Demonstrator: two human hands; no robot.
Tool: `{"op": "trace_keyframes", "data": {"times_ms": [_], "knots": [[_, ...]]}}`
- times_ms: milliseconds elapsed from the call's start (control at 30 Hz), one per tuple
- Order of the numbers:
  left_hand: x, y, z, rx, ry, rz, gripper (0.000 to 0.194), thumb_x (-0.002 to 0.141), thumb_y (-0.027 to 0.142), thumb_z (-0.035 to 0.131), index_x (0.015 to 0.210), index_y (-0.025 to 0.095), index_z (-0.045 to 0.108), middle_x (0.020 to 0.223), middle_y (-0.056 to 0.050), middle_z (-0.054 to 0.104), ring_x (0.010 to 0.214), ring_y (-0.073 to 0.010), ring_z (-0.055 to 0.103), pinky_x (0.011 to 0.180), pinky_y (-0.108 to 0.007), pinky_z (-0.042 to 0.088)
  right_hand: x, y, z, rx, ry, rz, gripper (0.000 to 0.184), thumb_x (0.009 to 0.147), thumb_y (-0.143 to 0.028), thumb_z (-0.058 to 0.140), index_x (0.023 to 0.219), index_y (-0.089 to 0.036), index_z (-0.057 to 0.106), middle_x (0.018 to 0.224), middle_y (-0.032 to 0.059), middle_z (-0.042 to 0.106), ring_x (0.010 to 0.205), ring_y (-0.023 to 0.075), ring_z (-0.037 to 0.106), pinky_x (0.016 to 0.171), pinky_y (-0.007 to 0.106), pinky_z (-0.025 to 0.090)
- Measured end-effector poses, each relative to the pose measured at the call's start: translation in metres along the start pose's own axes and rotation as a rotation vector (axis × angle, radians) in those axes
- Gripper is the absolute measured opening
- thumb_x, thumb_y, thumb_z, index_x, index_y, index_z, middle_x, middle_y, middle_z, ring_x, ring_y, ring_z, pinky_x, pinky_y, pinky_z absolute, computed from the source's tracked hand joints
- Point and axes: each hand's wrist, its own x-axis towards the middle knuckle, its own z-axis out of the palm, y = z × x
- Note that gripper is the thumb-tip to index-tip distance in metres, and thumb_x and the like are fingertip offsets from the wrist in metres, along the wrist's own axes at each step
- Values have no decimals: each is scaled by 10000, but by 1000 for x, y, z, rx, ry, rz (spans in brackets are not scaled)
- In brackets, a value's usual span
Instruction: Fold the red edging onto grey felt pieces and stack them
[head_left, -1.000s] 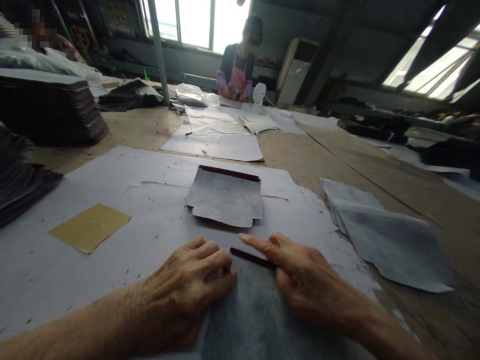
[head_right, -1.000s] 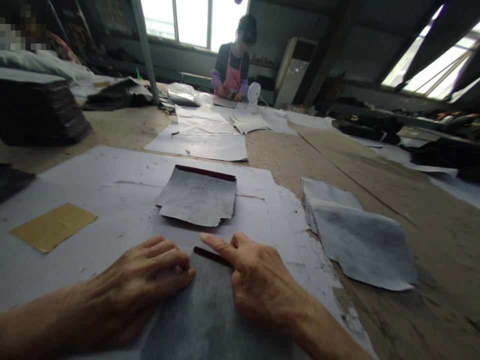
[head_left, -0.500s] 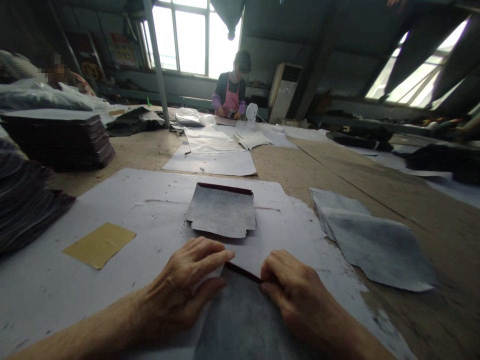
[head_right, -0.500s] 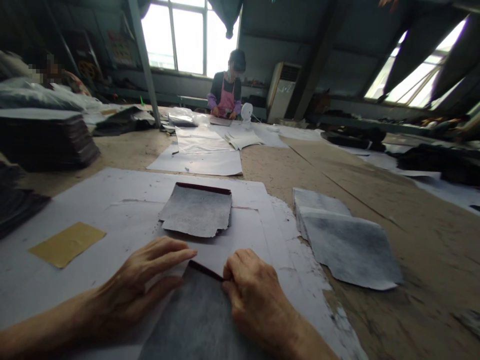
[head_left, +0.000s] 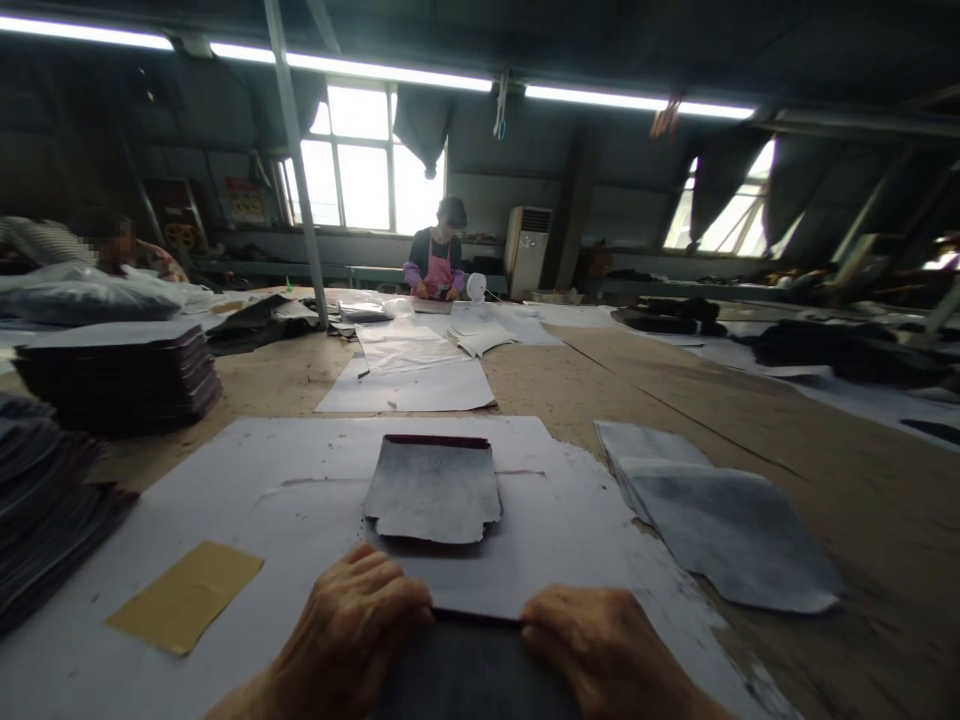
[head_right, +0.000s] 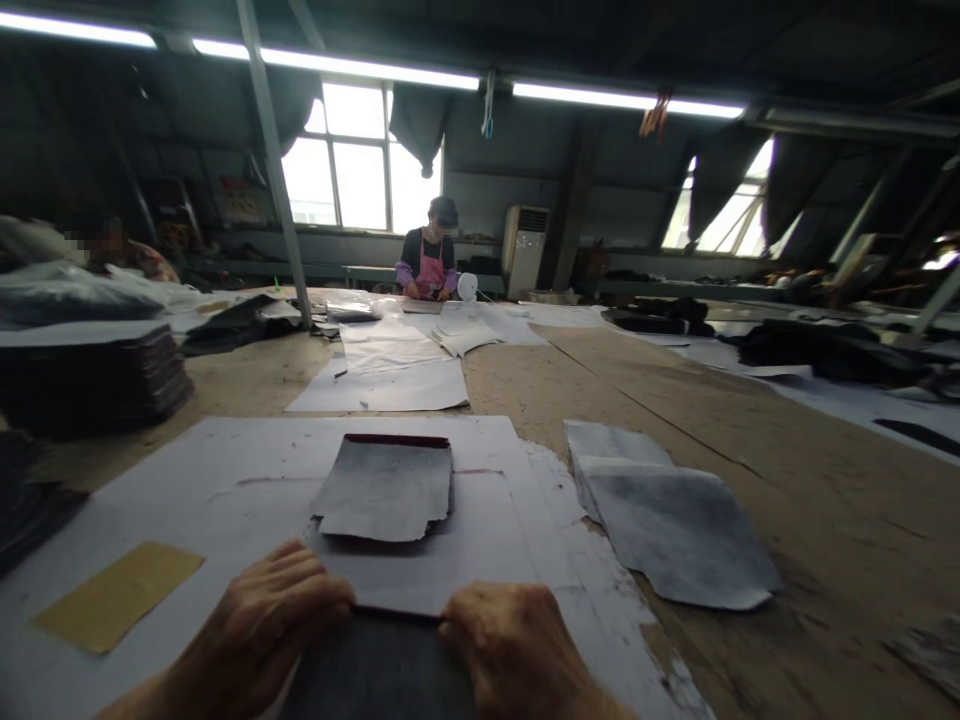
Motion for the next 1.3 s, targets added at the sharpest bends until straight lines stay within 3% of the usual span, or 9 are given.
{"op": "trace_keyframes", "data": {"times_ms": [233,333,433,533,633,767,1000,1167,1300], "knots": [[15,-4,-21,-86,-53,3,147,858,174,440,740,177,527,571,9,541,524,-105,519,523,-189,400,2,3,-22,198,-2,257,184,779,-175,476,611,-179,550,559,-39,541,529,79,502,500,177,313],[17,-9,-27,-105,-54,-37,141,858,194,463,741,180,542,588,16,558,531,-93,528,510,-167,400,16,1,-31,267,-1,292,231,745,-183,498,517,-160,473,468,-51,399,456,64,387,447,183,254],[25,-22,-39,-115,-110,-220,187,860,292,476,745,186,578,605,15,576,550,-102,538,520,-170,410,35,4,-45,438,-56,304,213,738,-206,495,532,-153,506,454,-58,312,430,58,310,418,184,231],[45,-45,-55,-156,-217,-433,271,838,409,481,778,188,628,594,17,571,554,-110,528,531,-180,418,60,14,-58,562,-57,323,156,751,-239,490,684,-141,592,499,-48,406,457,66,384,442,176,313],[72,-72,-62,-126,-264,-500,319,824,430,465,797,174,653,601,13,574,576,-116,528,546,-186,415,90,28,-58,528,5,345,174,785,-275,496,732,-132,580,540,-37,466,488,74,450,473,180,371],[91,-105,-41,37,-221,-519,260,796,344,489,732,165,665,581,13,582,572,-125,534,555,-200,385,129,46,-33,325,138,399,172,839,-257,500,765,-123,577,629,-15,531,586,96,521,568,226,438],[76,-138,9,205,-6,-484,279,798,322,438,749,179,673,750,-25,618,704,-154,557,656,-238,400,155,66,11,-28,288,398,201,875,-326,503,915,-143,577,929,37,585,862,155,562,786,359,458],[66,-150,24,281,106,-511,263,783,334,452,726,196,668,785,-19,603,721,-146,553,671,-233,414,156,68,23,-123,355,402,209,875,-320,502,961,-140,563,947,43,577,867,162,558,781,366,459],[61,-142,24,280,132,-531,255,774,341,468,852,191,659,862,-14,603,636,-128,534,618,-236,430,153,65,22,-169,400,446,260,862,-321,509,1041,-133,527,1062,73,542,969,189,522,814,365,437]]}}
